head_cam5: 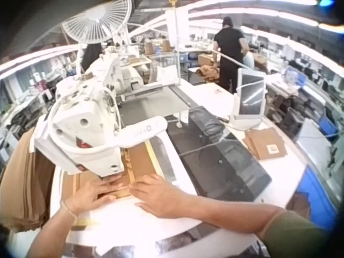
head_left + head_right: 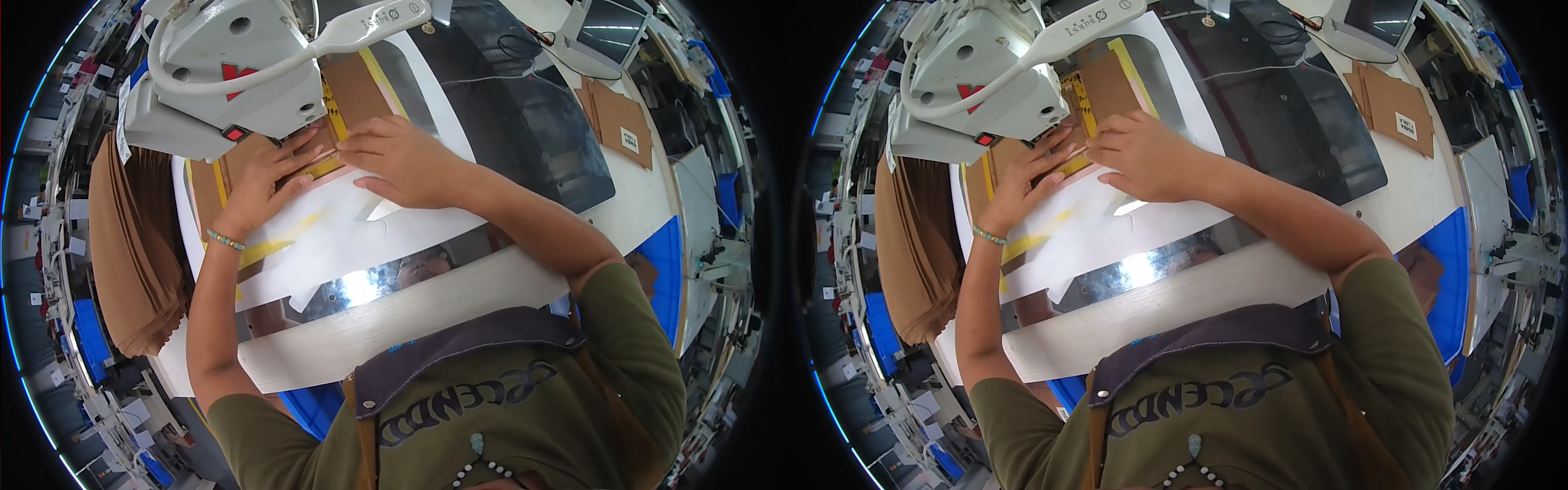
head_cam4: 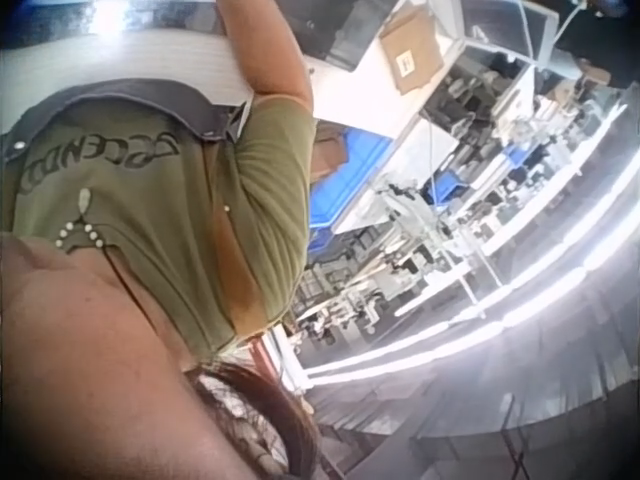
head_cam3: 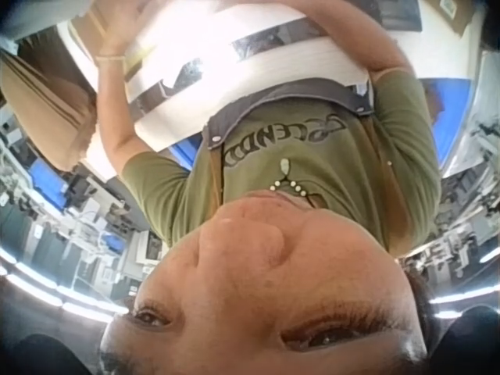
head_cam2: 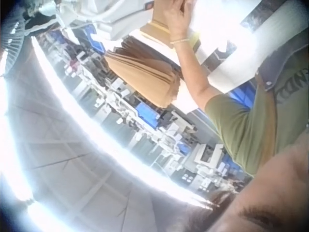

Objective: Operating a sewing machine to attach labels to leather panels.

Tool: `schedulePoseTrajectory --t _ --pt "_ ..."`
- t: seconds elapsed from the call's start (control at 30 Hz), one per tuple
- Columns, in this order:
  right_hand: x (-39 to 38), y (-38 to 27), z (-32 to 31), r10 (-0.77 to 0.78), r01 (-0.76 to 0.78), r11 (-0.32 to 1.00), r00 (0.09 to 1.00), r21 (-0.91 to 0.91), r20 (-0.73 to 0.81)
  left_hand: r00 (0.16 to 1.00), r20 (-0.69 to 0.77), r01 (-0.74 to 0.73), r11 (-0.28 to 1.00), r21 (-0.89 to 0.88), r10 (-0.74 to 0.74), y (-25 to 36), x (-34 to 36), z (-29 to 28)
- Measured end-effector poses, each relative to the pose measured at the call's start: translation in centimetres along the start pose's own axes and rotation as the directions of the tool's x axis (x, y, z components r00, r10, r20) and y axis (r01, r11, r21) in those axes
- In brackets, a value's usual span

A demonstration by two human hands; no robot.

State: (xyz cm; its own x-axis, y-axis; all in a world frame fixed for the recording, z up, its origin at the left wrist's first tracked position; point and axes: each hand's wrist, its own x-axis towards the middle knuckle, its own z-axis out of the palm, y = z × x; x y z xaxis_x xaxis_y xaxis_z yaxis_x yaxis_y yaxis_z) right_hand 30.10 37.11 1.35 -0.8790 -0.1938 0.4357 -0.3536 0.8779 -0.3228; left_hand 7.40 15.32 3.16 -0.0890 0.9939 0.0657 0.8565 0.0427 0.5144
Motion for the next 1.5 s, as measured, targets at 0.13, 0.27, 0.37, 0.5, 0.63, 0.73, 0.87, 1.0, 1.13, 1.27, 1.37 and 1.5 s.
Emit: schedulePoseTrajectory --t 0.13,0.27,0.37,0.5,0.63,0.73,0.87,1.0,1.13,1.27,1.37,1.5 --pt "-0.2 1.5 0.3 0.032 -0.035 0.999 0.993 -0.028 -0.109 0.99 -0.116 -0.085 0.996 -0.028 0.081 -1.6 0.6 0.4" --pt "-0.5 2.3 0.7 0.074 -0.079 0.997 0.985 -0.026 -0.155 0.998 -0.059 0.009 0.987 0.162 0.001 -2.2 1.4 -0.3" --pt "-0.1 1.9 1.1 0.073 -0.075 0.997 0.979 -0.004 -0.189 0.997 -0.065 0.047 0.956 0.29 -0.029 -4.6 0.6 -0.2" --pt "0.2 2.1 1.4 0.088 -0.077 0.996 0.964 0.054 -0.25 0.929 -0.235 -0.207 0.93 0.305 0.284 -3.6 1.9 0.3" --pt "0.2 1.8 1.4 0.158 -0.118 0.982 0.942 0.149 -0.297 0.987 -0.16 0.027 0.994 0.104 -0.01 -3.3 -0.3 -0.1" --pt "0.2 1.6 1.6 0.144 -0.107 0.985 0.943 0.136 -0.3 0.85 -0.457 0.176 0.96 -0.219 -0.26 -5.2 -3.6 -0.5" --pt "0.0 1.3 1.2 0.144 -0.128 0.986 0.977 0.107 -0.155 0.632 -0.545 0.588 0.799 -0.127 -0.551 -11.4 -8.4 -3.1" --pt "0.2 1.6 1.6 0.136 -0.12 0.985 0.982 0.121 -0.134 0.684 -0.581 0.669 0.698 0.256 -0.442 -17.6 -11.5 -4.4" --pt "0.8 0.1 0.4 0.136 -0.108 0.98 0.977 0.168 -0.163 0.586 -0.576 0.762 0.629 0.153 -0.57 -21.9 -13.6 -5.3" --pt "-0.8 -2.8 -3.6 0.178 -0.133 0.929 0.979 0.344 -0.102 0.603 -0.578 0.76 0.617 0.204 -0.55 -22.1 -12.3 -4.7" --pt "-3.3 -2.7 -4.6 0.112 -0.106 0.985 0.993 0.138 -0.039 0.599 -0.592 0.758 0.622 0.199 -0.54 -20.3 -11.2 -4.4" --pt "-4.6 -2.8 -3.1 0.099 -0.097 0.995 0.992 -0.031 0.071 0.633 -0.598 0.728 0.641 0.243 -0.491 -18.6 -9.9 -2.8"
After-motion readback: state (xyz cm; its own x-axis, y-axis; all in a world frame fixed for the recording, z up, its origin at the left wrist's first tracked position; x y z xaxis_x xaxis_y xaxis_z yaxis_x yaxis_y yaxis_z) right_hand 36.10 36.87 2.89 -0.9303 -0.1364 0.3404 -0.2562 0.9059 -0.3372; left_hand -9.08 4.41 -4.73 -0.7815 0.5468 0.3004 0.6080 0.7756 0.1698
